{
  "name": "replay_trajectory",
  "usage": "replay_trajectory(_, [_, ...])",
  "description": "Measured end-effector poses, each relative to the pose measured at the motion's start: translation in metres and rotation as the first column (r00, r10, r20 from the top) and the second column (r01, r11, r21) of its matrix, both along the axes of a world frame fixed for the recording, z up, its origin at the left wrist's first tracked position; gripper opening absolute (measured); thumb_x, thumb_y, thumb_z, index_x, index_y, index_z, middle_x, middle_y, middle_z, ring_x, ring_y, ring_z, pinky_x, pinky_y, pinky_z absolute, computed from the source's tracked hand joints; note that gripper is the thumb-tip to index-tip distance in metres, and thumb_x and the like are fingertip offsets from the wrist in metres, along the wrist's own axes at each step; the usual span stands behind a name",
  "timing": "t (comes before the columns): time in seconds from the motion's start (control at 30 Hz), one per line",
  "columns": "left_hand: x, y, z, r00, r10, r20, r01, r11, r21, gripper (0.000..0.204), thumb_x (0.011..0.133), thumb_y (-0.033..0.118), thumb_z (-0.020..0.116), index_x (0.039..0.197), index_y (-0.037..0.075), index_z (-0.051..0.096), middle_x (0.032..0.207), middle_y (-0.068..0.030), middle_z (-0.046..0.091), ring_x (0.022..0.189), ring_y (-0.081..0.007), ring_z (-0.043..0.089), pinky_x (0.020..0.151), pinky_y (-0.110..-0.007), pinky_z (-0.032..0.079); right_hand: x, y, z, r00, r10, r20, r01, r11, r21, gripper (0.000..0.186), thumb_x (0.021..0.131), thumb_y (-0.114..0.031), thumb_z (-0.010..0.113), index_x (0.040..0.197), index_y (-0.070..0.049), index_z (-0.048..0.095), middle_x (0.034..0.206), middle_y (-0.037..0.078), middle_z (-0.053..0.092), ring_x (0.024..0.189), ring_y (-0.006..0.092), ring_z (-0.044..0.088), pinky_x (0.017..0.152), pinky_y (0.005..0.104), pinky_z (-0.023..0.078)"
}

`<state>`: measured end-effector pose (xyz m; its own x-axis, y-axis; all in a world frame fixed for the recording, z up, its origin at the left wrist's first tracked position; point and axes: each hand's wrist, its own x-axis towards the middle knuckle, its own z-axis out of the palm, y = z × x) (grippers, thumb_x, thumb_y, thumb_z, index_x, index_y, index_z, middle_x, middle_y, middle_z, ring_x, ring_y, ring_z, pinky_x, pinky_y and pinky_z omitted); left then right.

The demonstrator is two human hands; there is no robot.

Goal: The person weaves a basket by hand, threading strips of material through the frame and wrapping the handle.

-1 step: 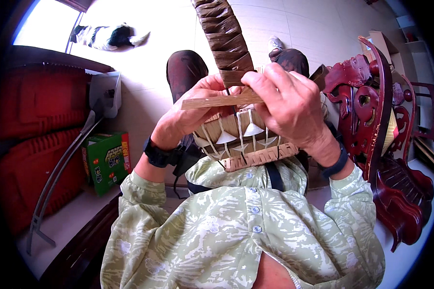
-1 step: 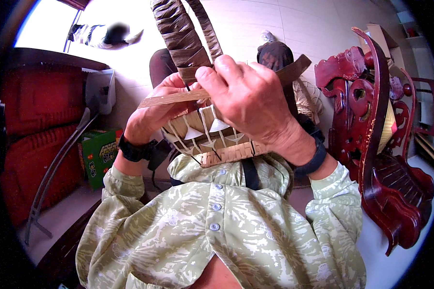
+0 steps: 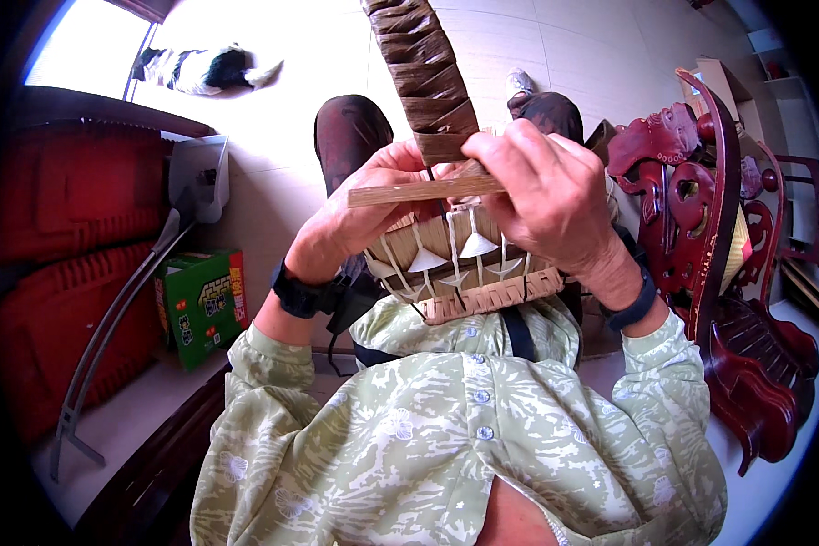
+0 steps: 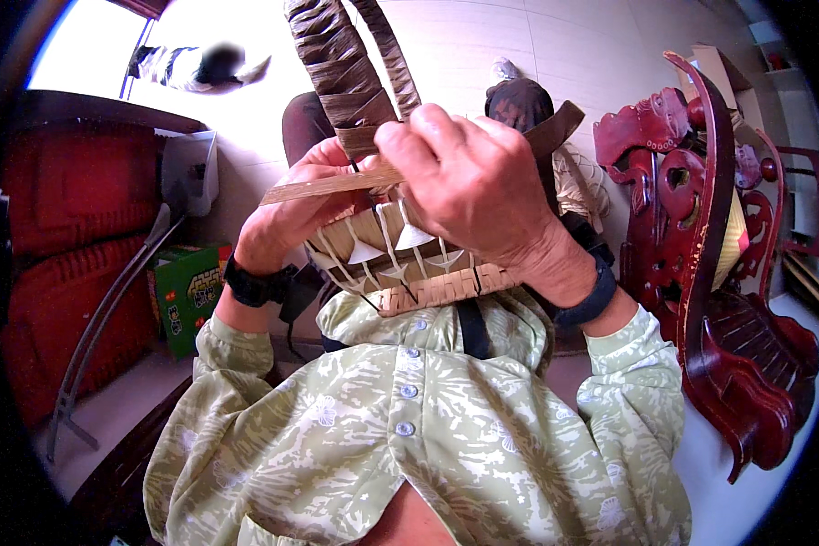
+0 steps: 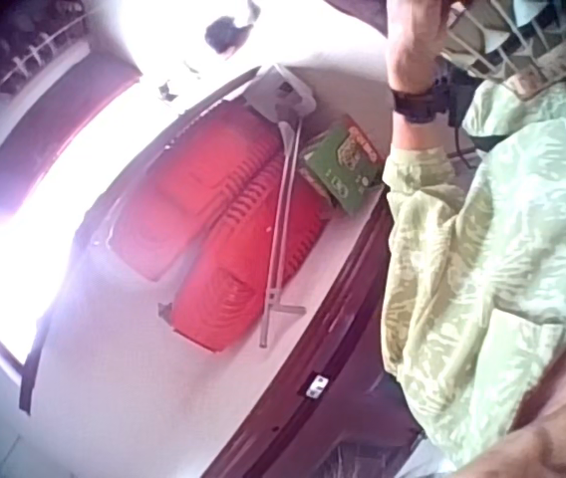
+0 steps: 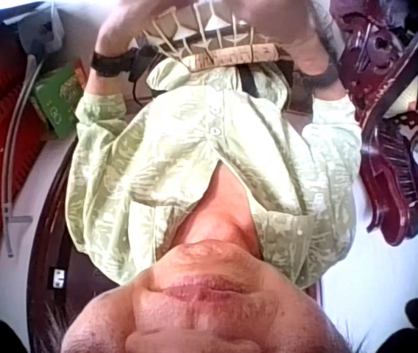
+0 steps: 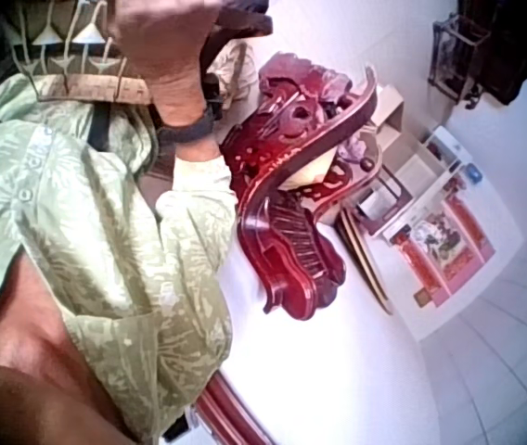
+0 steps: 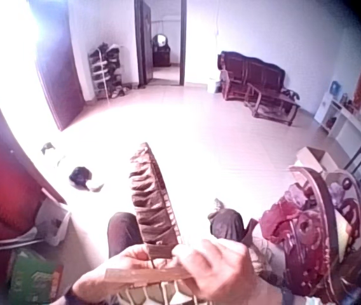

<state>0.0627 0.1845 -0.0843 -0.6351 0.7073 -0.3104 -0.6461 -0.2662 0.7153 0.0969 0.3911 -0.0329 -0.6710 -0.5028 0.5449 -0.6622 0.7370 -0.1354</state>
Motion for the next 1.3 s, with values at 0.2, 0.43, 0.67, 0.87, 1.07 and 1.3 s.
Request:
replay_trajectory(0.2, [-0.003,0.007,0.010,0.994,-0.041,-0.098,0.010,0.955,-0.296,0.015,0.095,0.017,0.060,0.104,0.005,0.062,0.082,-0.0007,0.063,0.072,-0.0066,0.058,0.061,-0.019,0.047,-0.020,0.020,0.005,0.781,-0.085,0.619,0.395,0.835,-0.383,0.015,0.085,-0.009,0.065,0.093,0.003,0.064,0.077,0.014,0.068,0.067,0.0146,0.067,0.062,0.0295,0.051])
replay_trajectory(0.43, [-0.004,0.019,0.013,0.953,0.096,-0.286,-0.157,0.967,-0.200,0.031,0.088,0.014,0.071,0.115,0.005,0.059,0.088,0.0007,0.066,0.068,-0.0031,0.056,0.054,-0.019,0.046,-0.075,0.034,-0.012,0.179,0.128,0.976,0.395,0.899,-0.190,0.029,0.081,-0.028,0.074,0.093,-0.002,0.069,0.060,0.000,0.058,0.047,0.0021,0.050,0.038,0.0179,0.030])
replay_trajectory(0.67, [0.002,0.013,0.012,0.966,0.103,-0.239,-0.165,0.952,-0.258,0.024,0.089,0.014,0.070,0.111,0.007,0.064,0.086,0.0023,0.068,0.060,-0.0016,0.056,0.050,-0.017,0.046,-0.067,0.033,-0.016,0.629,-0.074,0.774,0.401,0.883,-0.242,0.046,0.077,-0.045,0.076,0.090,-0.002,0.069,0.073,0.003,0.066,0.067,0.0119,0.057,0.064,0.0300,0.047])
replay_trajectory(0.87, [-0.002,0.008,0.004,0.967,-0.072,-0.244,0.003,0.962,-0.272,0.022,0.093,0.020,0.064,0.113,0.008,0.064,0.089,0.0012,0.066,0.076,-0.0054,0.061,0.062,-0.020,0.049,-0.008,0.002,0.015,0.849,-0.008,0.528,0.273,0.862,-0.427,0.015,0.084,-0.018,0.072,0.093,-0.007,0.069,0.065,0.006,0.067,0.057,0.0143,0.064,0.053,0.0285,0.048])
replay_trajectory(1.07, [-0.003,0.011,0.003,0.886,-0.102,-0.452,-0.054,0.946,-0.320,0.018,0.096,0.016,0.055,0.105,0.004,0.064,0.077,0.0024,0.061,0.063,-0.0050,0.053,0.053,-0.021,0.043,0.015,-0.024,0.020,0.896,-0.270,0.352,0.272,0.961,0.043,0.025,0.085,-0.018,0.067,0.107,-0.005,0.067,0.062,0.013,0.064,0.055,0.0269,0.066,0.051,0.0368,0.051])
replay_trajectory(1.3, [0.003,0.006,0.005,0.911,0.008,-0.413,-0.100,0.974,-0.201,0.018,0.094,0.015,0.058,0.106,0.004,0.066,0.089,0.0004,0.067,0.074,-0.0057,0.057,0.067,-0.021,0.047,0.014,-0.036,0.013,0.823,-0.349,0.449,0.292,0.937,0.192,0.029,0.086,-0.015,0.064,0.111,-0.001,0.062,0.058,0.013,0.062,0.053,0.0264,0.066,0.050,0.0371,0.051])
